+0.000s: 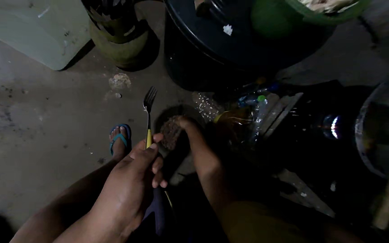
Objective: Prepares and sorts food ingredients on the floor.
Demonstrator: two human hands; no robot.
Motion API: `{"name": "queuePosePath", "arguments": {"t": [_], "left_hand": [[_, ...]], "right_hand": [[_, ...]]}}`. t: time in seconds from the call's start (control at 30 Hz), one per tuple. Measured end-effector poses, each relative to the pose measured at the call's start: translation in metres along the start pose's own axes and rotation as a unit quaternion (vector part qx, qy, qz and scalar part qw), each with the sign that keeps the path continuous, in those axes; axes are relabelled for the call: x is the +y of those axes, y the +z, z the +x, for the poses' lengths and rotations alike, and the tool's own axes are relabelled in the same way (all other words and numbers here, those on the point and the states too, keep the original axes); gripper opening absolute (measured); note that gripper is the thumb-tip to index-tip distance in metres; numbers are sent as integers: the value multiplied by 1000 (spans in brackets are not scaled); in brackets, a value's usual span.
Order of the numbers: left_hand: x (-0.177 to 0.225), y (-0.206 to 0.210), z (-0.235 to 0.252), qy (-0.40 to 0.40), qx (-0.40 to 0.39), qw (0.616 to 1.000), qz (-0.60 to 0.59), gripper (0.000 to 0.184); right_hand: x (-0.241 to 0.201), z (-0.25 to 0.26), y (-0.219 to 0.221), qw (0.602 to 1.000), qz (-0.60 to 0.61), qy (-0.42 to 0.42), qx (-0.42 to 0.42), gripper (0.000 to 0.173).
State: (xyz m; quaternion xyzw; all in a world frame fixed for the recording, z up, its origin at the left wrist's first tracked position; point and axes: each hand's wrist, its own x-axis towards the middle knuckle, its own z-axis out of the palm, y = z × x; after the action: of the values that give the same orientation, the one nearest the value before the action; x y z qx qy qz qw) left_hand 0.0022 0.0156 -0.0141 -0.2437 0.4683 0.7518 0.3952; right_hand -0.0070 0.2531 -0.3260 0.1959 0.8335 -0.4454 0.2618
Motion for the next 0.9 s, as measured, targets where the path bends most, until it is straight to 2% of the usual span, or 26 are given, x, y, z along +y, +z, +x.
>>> {"name": "queuePosePath", "arguments": {"t": [0.03,0.07,0.13,0.2,0.27,0.4,0.47,0.57,0.67,0.77,0.83,0.9], "left_hand": [[-1,0,-1,0,-6,1000,2,30],[-1,1,-1,1,-8,1000,4,30],[1,2,0,2,-3,1000,0,30],[3,-1,1,5,-5,1000,-5,30],[2,-4,2,12,-12,1000,-1,30],[2,-5,-1,14,-9,1000,2,30],[1,-9,-3,19,-23,1000,0,31],[-1,-6,-4,16,-29,999,6,32],[1,-4,-3,12,-23,1000,12,30],[0,-4,1,8,-23,1000,17,31],[-1,-4,2,-3,-4,1000,17,31],[-1,-2,2,-5,4,1000,12,31]], "right_hand": [[-11,10,6,994,20,109,-3,42],[-15,11,19,987,1,158,25,41],[-15,-11,52,977,-77,180,84,44],[-10,-44,73,977,-95,178,71,49],[6,-53,69,975,-131,176,39,51],[10,-28,-6,978,-82,181,-57,47],[20,-11,-25,983,-20,182,-18,46],[31,-20,-8,970,4,224,98,46],[32,-39,51,977,-56,168,122,45],[27,-44,94,979,-50,151,129,48],[18,-39,77,979,-88,155,95,46],[24,-26,51,984,-66,154,62,46]]}}
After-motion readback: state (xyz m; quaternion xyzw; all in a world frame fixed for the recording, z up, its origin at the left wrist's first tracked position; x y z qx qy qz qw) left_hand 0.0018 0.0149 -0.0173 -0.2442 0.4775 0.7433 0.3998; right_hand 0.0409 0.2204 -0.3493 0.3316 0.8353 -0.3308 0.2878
